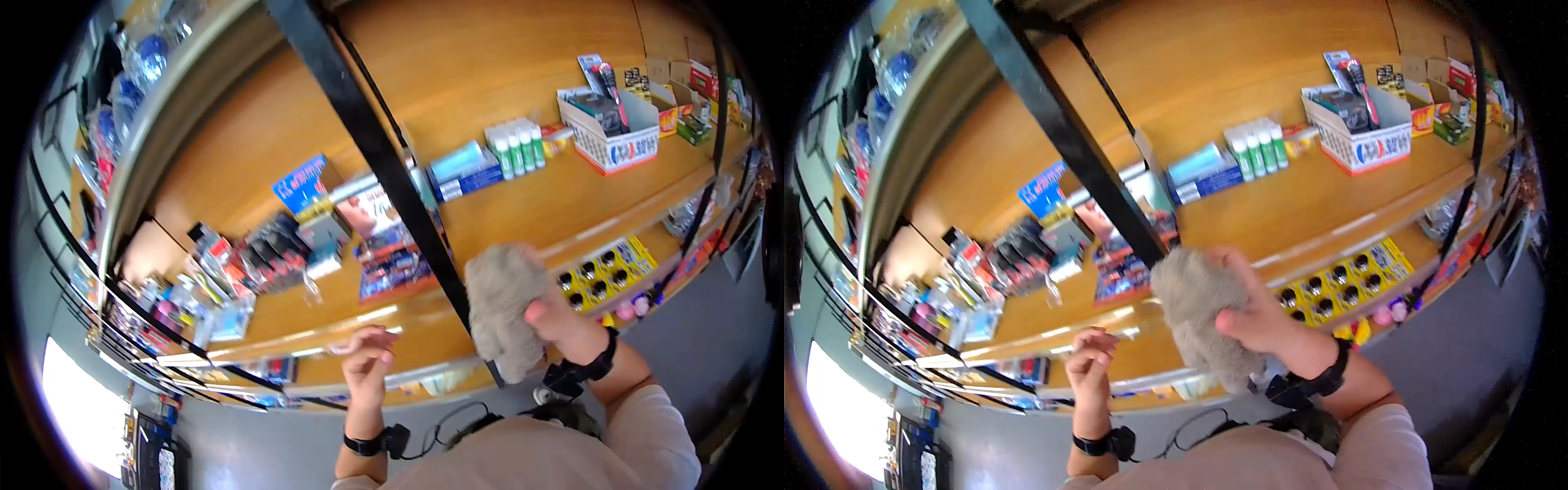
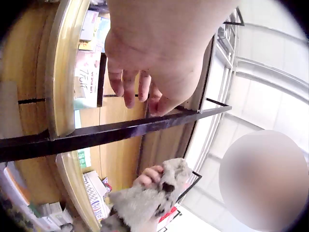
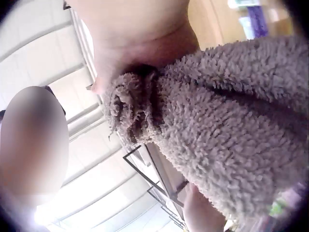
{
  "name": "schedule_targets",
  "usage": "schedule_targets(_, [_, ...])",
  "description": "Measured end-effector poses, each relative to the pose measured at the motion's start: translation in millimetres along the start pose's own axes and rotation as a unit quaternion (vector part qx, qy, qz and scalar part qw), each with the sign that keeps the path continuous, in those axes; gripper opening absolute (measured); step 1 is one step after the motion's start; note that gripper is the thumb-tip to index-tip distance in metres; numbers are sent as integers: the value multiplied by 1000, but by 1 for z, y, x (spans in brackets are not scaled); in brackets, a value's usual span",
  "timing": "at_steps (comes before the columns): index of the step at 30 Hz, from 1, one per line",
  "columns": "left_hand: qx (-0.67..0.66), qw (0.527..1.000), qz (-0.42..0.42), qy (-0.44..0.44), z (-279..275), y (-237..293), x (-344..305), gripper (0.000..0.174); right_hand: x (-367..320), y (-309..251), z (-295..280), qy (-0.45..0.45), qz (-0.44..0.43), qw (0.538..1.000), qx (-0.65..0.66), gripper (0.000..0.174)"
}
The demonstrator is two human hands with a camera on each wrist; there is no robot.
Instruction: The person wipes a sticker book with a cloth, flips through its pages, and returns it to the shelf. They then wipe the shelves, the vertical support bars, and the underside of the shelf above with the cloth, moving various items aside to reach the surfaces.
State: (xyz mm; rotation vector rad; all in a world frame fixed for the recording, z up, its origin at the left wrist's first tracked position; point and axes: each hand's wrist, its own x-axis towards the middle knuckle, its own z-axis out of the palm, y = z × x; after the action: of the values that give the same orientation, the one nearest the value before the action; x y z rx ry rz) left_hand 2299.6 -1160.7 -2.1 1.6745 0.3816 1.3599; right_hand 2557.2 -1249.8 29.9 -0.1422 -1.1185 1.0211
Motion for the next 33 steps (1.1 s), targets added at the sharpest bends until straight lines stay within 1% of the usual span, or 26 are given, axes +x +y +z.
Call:
schedule_targets(2, [12,1000,27,-4,14,-10,16,8,33,-37,9,61,-37,991,-116,60])
schedule_targets(3, [30,999,30,13,25,-7,25,12,51,-53,11,97,-55,980,-167,58])
schedule_targets(4, [48,998,35,33,38,-6,34,19,67,-61,8,113,-54,974,-189,54])
schedule_targets(5, [2,998,52,18,44,-15,42,39,83,-70,4,128,-52,967,-212,51])
schedule_targets(6, [-13,999,45,8,54,-15,53,52,100,-77,-1,143,-49,960,-235,48])
schedule_targets(8, [-54,998,39,1,76,-11,80,60,129,-83,-14,157,-108,943,-272,42])
schedule_targets(10, [-79,996,44,3,91,-16,109,69,156,-88,-29,137,-139,933,-302,39])
schedule_targets(11, [-111,993,32,15,93,-22,121,69,168,-91,-33,125,-149,932,-307,39])
schedule_targets(12, [-86,996,25,9,97,-20,129,69,181,-94,-36,113,-158,929,-315,39])
schedule_targets(14, [-40,999,8,0,108,-14,141,70,215,-96,-44,111,-230,883,-393,41])
schedule_targets(15, [-24,999,25,20,117,-12,144,62,232,-94,-45,108,-263,857,-429,41])
schedule_targets(16, [-12,1000,10,22,121,-12,145,58,250,-92,-41,120,-301,848,-420,42])
schedule_targets(18, [16,999,-24,28,124,-10,146,51,281,-88,-27,103,-370,833,-398,42])
schedule_targets(19, [48,996,32,70,135,-7,147,41,296,-84,-19,100,-388,828,-392,42])
schedule_targets(20, [43,994,23,100,138,-8,144,29,310,-79,-10,97,-406,823,-386,42])
schedule_targets(22, [72,993,18,97,131,-15,144,18,326,-69,10,92,-451,803,-379,42])
schedule_targets(23, [66,990,16,122,136,-14,145,14,333,-66,20,92,-480,786,-378,42])
schedule_targets(24, [68,988,14,135,138,-13,145,13,339,-67,28,93,-510,767,-377,42])
schedule_targets(25, [69,989,14,132,138,-13,144,13,338,-70,35,97,-541,739,-390,39])
schedule_targets(28, [64,989,8,136,137,-14,143,14,352,-64,36,98,-553,736,-379,34])
schedule_targets(29, [69,988,6,138,136,-14,143,14,354,-62,35,83,-516,752,-402,31])
schedule_targets(32, [72,987,11,140,138,-15,144,18,344,-74,39,69,-436,777,-449,28])
schedule_targets(33, [70,987,14,141,139,-14,145,18,345,-74,38,70,-439,773,-453,28])
